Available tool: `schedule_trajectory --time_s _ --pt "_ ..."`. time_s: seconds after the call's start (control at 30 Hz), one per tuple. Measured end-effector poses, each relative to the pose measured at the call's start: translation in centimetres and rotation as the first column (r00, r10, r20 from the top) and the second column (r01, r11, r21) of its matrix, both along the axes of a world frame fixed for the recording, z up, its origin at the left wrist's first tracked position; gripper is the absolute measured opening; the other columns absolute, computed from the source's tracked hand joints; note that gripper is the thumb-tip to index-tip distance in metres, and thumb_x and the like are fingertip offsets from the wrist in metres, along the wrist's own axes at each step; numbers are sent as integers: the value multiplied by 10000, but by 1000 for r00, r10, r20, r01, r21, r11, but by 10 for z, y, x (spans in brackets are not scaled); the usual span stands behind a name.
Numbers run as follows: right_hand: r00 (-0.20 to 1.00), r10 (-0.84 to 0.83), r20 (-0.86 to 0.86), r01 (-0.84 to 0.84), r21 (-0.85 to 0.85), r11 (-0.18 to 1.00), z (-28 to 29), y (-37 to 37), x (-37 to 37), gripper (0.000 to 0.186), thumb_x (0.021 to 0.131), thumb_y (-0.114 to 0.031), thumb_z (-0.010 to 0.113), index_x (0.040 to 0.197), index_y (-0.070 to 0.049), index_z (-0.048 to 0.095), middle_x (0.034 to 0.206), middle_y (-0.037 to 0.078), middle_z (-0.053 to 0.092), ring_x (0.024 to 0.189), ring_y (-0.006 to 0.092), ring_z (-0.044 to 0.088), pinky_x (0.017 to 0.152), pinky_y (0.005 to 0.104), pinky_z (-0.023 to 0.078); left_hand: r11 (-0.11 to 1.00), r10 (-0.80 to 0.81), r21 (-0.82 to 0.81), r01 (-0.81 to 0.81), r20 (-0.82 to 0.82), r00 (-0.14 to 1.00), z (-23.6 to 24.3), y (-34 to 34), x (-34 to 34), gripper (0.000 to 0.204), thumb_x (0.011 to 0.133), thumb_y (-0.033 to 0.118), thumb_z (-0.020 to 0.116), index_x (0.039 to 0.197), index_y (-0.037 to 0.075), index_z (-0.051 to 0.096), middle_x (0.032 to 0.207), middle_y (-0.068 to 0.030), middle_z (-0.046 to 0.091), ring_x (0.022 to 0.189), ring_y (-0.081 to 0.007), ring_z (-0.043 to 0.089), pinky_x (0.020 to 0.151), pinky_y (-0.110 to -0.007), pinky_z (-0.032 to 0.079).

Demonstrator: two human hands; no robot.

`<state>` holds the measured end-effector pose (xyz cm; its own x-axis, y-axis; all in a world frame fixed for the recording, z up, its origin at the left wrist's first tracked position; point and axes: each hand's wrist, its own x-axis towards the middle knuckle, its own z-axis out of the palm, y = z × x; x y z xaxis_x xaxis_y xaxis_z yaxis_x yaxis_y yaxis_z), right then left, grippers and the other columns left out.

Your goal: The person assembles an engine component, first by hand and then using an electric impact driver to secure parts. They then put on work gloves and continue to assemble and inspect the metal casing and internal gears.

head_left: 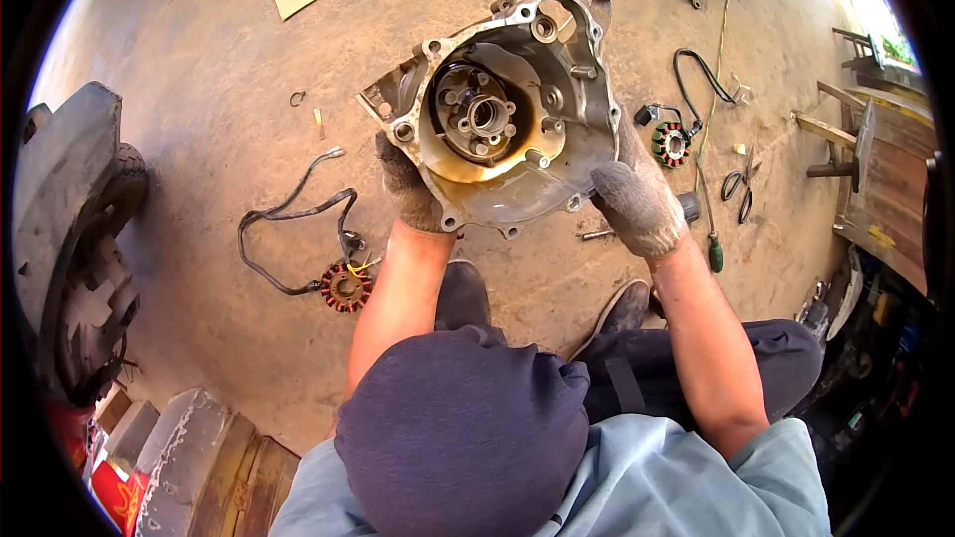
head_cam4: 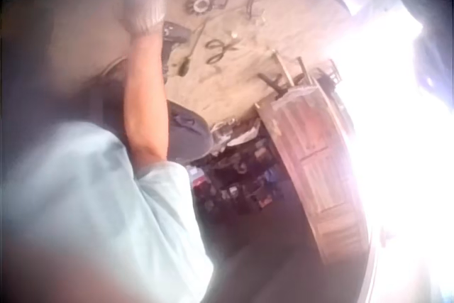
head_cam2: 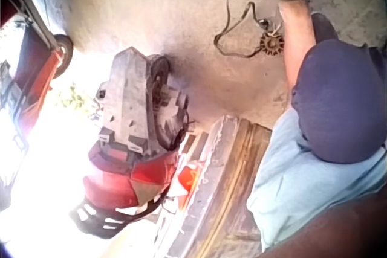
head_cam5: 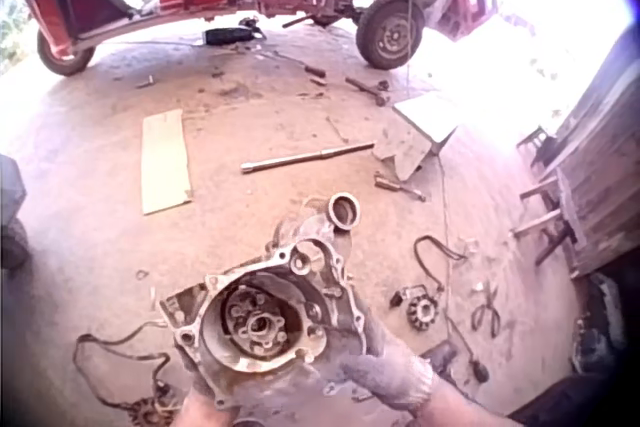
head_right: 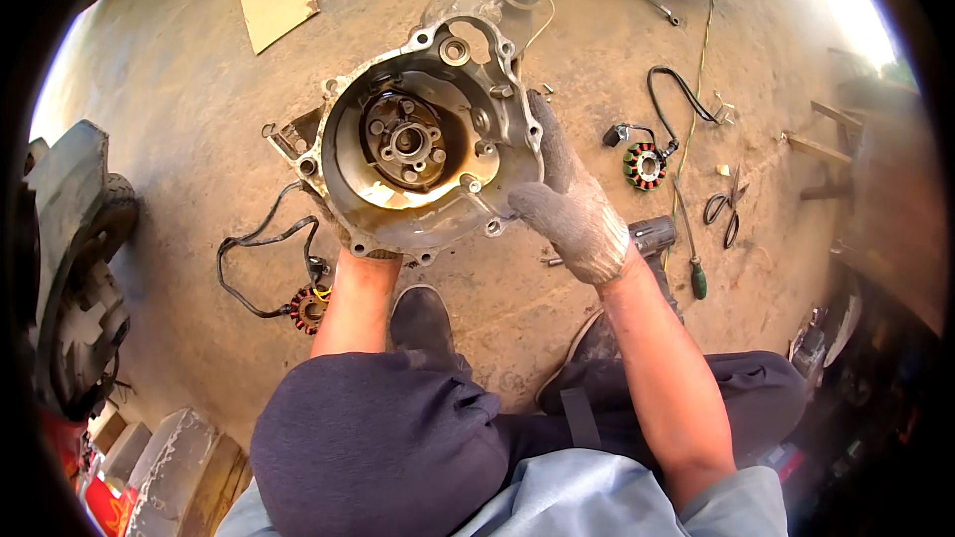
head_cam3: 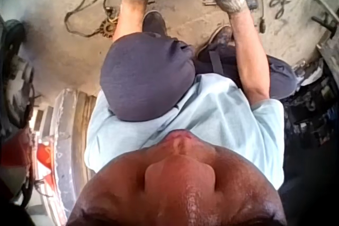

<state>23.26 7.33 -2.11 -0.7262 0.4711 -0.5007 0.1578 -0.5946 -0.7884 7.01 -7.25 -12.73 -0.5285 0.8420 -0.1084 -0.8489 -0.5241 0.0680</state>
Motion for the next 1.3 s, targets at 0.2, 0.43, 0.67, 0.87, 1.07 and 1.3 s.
schedule_trajectory --time_s 0.2,0.43,0.67,0.87,1.07,1.3 --pt "846 -90 525 -397 734 550 72 23 5 548 957 -82 686 1477 13 545 1217 170 743 1030 200 718 900 305 567 995 68 -61 -74 -87 994 -7 -11 -4 897 959 685 603 1600 86 417 1586 -169 504 1436 -365 514 1208 -546 424" --pt "505 177 844 -798 536 -275 134 0 -35 387 939 0 617 1319 -16 686 855 143 744 767 238 735 724 353 595 998 42 -48 -50 -153 987 8 -37 -18 919 981 726 484 1597 49 402 1587 -187 487 1423 -378 504 1214 -540 407" --pt "79 32 996 -853 84 -516 132 -12 -66 502 870 -29 604 1365 -74 674 842 197 742 840 329 757 749 436 600 966 8 257 -13 21 1000 18 -19 -7 675 1036 422 587 1560 19 450 1541 -162 560 1389 -336 570 1201 -515 431" --pt "-19 31 999 -794 4 -607 123 -22 -79 523 863 -38 603 1379 -87 668 840 205 741 843 339 756 756 446 599 989 -59 121 83 -191 980 -6 -37 -4 755 977 374 714 1588 49 412 1537 -142 564 1392 -289 568 1201 -480 433" --pt "-88 8 996 -770 -63 -634 127 -21 -82 543 855 -47 601 1393 -101 663 838 214 740 847 349 755 763 456 598 995 -67 -91 46 -243 968 34 -25 -4 796 965 412 742 1592 58 404 1526 -119 577 1396 -281 565 1188 -457 451" --pt "-124 100 987 -782 -35 -622 121 -7 -87 567 847 -58 600 1409 -116 656 836 224 738 851 361 754 770 467 596 993 -49 -121 10 -323 945 29 -27 -2 787 1015 423 654 1630 55 330 1571 -135 522 1420 -295 536 1203 -479 430"
